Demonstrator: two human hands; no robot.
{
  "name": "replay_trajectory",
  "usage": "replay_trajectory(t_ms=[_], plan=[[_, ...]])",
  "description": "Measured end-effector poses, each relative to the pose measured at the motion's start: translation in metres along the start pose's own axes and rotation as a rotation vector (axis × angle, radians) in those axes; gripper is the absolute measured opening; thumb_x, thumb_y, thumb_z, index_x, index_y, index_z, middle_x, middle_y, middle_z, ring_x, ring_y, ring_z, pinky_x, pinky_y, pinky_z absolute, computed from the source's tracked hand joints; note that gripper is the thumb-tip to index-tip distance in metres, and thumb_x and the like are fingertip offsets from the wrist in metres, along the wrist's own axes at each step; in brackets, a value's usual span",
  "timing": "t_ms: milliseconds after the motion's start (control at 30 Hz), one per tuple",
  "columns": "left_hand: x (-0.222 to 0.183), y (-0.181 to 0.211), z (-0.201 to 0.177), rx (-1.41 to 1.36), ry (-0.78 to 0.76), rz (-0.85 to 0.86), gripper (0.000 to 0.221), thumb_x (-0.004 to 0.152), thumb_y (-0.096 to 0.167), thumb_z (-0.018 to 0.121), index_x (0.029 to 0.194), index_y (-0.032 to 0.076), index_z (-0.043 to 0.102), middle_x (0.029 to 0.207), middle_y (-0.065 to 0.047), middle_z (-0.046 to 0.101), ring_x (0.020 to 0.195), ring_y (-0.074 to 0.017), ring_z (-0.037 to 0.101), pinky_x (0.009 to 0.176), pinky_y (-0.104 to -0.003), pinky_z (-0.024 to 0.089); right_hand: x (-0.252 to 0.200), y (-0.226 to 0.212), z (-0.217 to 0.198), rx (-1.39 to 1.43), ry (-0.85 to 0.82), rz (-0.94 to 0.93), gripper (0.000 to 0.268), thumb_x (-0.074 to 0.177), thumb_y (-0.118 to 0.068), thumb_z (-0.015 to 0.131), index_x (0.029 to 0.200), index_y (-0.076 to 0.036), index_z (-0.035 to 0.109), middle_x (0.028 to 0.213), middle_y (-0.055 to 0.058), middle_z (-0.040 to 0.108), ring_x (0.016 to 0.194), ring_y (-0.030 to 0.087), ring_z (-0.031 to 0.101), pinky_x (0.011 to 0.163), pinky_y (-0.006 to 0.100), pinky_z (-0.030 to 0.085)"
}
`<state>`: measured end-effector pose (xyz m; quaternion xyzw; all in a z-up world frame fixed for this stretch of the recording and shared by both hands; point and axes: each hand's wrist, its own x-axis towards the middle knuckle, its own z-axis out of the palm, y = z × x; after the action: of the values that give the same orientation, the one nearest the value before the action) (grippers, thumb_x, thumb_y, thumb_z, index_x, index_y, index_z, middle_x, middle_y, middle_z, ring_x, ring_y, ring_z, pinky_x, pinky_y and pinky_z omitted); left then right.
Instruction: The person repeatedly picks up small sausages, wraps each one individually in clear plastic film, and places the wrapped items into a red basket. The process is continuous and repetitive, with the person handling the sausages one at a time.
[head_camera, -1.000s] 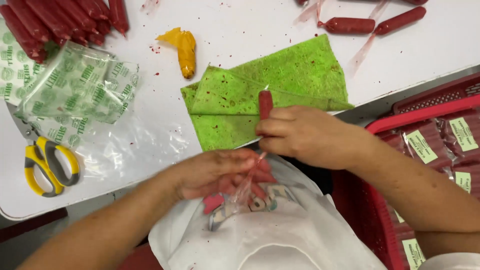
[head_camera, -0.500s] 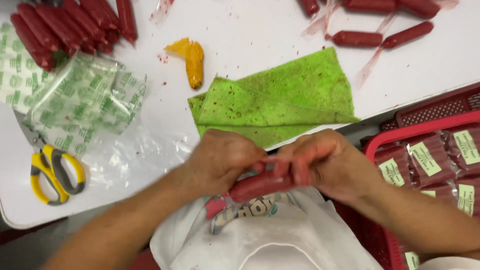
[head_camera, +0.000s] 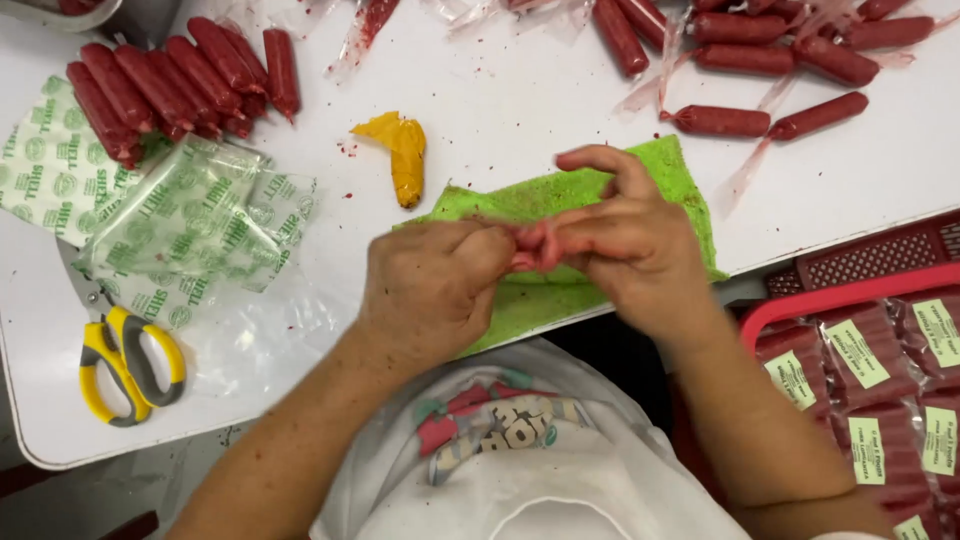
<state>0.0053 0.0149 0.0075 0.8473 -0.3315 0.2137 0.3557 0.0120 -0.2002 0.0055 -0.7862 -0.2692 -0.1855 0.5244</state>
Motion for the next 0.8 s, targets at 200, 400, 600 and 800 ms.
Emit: replay_trajectory(t_ms=[200, 400, 600, 800], plan=[[0.017, -0.017, 0.004, -0.269, -0.233, 0.018, 0.019, 0.098, 0.031, 0.066, 0.096, 0.013, 0.062, 0.083, -0.002, 0.055, 0.075, -0.0217, 0.058, 0.061, -0.036, 0.042, 0.041, 0.010, -0.026, 0.139, -0.720, 0.056, 0.019, 0.086, -0.001, 0.074, 0.100, -0.013, 0.076, 0.099, -0.004, 0.076, 0.132, 0.032, 0.042, 0.109, 0.044, 0.039], [-0.006, -0.018, 0.052, -0.273, -0.065, 0.015, 0.038, 0.098, 0.040, 0.059, 0.091, 0.005, 0.046, 0.085, -0.010, 0.046, 0.076, -0.0297, 0.048, 0.064, -0.045, 0.041, 0.014, 0.042, -0.013, 0.212, -0.708, 0.145, 0.024, 0.094, -0.018, 0.067, 0.114, -0.007, 0.074, 0.114, 0.002, 0.074, 0.143, 0.029, 0.037, 0.119, 0.045, 0.037], [-0.038, 0.010, 0.076, -0.583, 0.273, -0.604, 0.070, 0.073, 0.029, 0.091, 0.121, -0.001, 0.050, 0.100, -0.009, 0.045, 0.065, -0.0213, 0.060, 0.049, -0.029, 0.052, -0.041, 0.039, 0.071, 0.608, 0.326, 0.547, 0.017, 0.082, 0.005, 0.079, 0.099, 0.004, 0.074, 0.102, 0.017, 0.075, 0.112, 0.025, 0.068, 0.111, 0.041, 0.049], [0.008, -0.034, 0.073, -0.563, 0.205, -0.226, 0.010, 0.094, 0.016, 0.068, 0.094, 0.017, 0.078, 0.107, -0.008, 0.070, 0.094, -0.0284, 0.073, 0.084, -0.037, 0.058, -0.051, 0.074, 0.063, 0.289, 0.408, 0.517, 0.041, 0.081, -0.002, 0.079, 0.114, -0.003, 0.054, 0.085, 0.001, 0.053, 0.083, 0.016, 0.063, 0.080, 0.031, 0.056]])
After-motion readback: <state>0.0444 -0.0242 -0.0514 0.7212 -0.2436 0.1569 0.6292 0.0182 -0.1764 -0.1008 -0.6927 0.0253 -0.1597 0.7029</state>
